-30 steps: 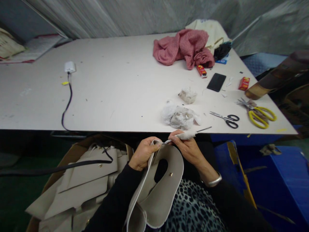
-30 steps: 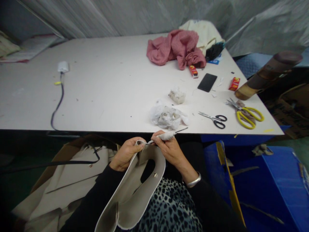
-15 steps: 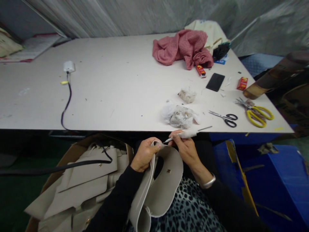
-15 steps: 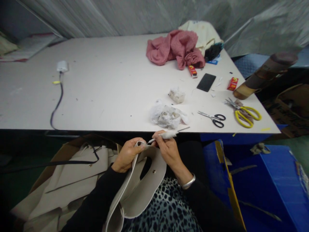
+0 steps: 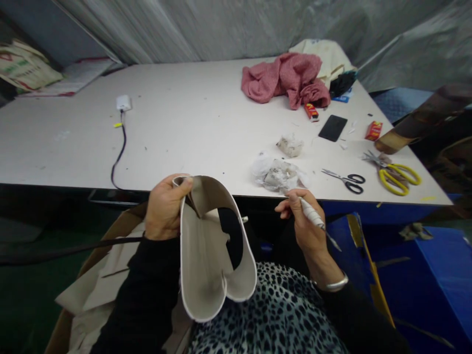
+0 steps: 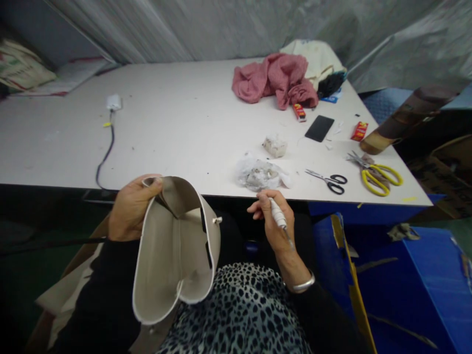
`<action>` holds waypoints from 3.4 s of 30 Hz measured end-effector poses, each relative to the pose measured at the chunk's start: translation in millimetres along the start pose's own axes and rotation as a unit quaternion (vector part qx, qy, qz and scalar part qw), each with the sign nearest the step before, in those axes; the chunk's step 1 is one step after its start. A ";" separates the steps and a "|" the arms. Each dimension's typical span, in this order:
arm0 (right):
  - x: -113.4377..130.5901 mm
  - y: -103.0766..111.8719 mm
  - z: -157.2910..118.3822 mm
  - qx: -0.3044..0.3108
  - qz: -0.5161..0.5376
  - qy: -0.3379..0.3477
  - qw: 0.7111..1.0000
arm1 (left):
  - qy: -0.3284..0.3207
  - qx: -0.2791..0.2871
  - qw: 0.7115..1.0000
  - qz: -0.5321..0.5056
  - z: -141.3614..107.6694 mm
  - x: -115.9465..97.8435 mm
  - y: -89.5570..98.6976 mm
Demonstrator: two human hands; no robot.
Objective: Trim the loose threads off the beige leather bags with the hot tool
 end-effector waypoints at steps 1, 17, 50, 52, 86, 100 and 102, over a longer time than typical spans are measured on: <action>5.7 1.8 -0.2 -0.011 -0.009 0.013 1.000 | -0.017 -0.029 0.999 -0.005 1.2 -5.8 10.8; -3.1 -5.5 -44.4 0.136 -0.349 0.092 0.923 | -0.092 -0.153 0.965 0.190 -89.4 64.8 29.4; -33.1 -21.7 -49.7 0.131 -0.376 0.038 0.916 | -0.038 -0.122 0.972 0.196 -91.1 98.0 40.5; -33.8 -21.5 -51.4 0.131 -0.371 0.042 0.919 | -0.032 -0.120 0.973 0.195 -91.2 102.6 41.9; -7.0 -32.0 -47.8 0.094 0.045 -0.096 0.990 | -0.068 -0.086 0.952 0.286 -129.9 55.5 84.2; -11.6 -36.7 -52.1 0.115 0.035 -0.100 0.988 | -0.034 0.066 0.930 0.360 -132.1 50.6 81.3; -12.1 -36.4 -51.8 0.115 0.031 -0.098 0.988 | -0.028 0.087 0.930 0.356 -133.3 48.6 83.3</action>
Point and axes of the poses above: each hand's wrist, its own z-axis towards the middle knuckle, its own y-axis out of the back of the hand, x = y × z, the point moved 6 cm from there along z, towards the middle knuckle, and after that the axes turned 4 degrees about z, right-handed, at the moved point
